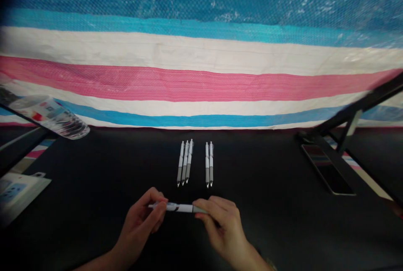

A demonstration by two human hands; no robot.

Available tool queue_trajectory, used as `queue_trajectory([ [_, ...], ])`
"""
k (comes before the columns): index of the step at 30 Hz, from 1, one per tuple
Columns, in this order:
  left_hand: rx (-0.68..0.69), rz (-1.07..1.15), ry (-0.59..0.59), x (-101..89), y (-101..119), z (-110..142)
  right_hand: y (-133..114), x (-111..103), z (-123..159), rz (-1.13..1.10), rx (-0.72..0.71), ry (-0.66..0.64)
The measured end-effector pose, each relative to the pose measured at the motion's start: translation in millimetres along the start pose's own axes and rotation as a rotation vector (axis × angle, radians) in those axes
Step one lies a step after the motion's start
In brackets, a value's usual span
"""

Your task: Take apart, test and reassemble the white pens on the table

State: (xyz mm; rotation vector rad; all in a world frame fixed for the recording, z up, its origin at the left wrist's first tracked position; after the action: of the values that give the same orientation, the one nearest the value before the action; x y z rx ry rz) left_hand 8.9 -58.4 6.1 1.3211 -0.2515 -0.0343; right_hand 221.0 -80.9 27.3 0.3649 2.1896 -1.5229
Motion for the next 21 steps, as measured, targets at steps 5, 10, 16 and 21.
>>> queue_trajectory([
  [5,0.018,0.018,0.045,-1.8,2,0,2,3,0,-0.112,0.267,-0.122],
  [10,0.013,0.045,0.076,-3.4,2,0,3,4,-5,-0.245,0.399,-0.176],
  [16,0.039,0.053,0.075,-4.9,-1,0,9,5,-4,-0.35,0.466,-0.172],
  [21,0.044,0.075,0.066,-5.4,-4,1,12,9,-3,-0.426,0.545,-0.218],
])
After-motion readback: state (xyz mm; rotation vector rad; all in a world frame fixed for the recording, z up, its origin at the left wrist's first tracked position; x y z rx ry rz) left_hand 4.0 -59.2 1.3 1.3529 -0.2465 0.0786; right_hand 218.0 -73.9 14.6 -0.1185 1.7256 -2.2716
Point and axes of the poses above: each hand's wrist, its own z-axis away from the middle knuckle, its own x-axis out of the palm, y = z × x, the point moved 3 cm from there along -z, towards the middle knuckle
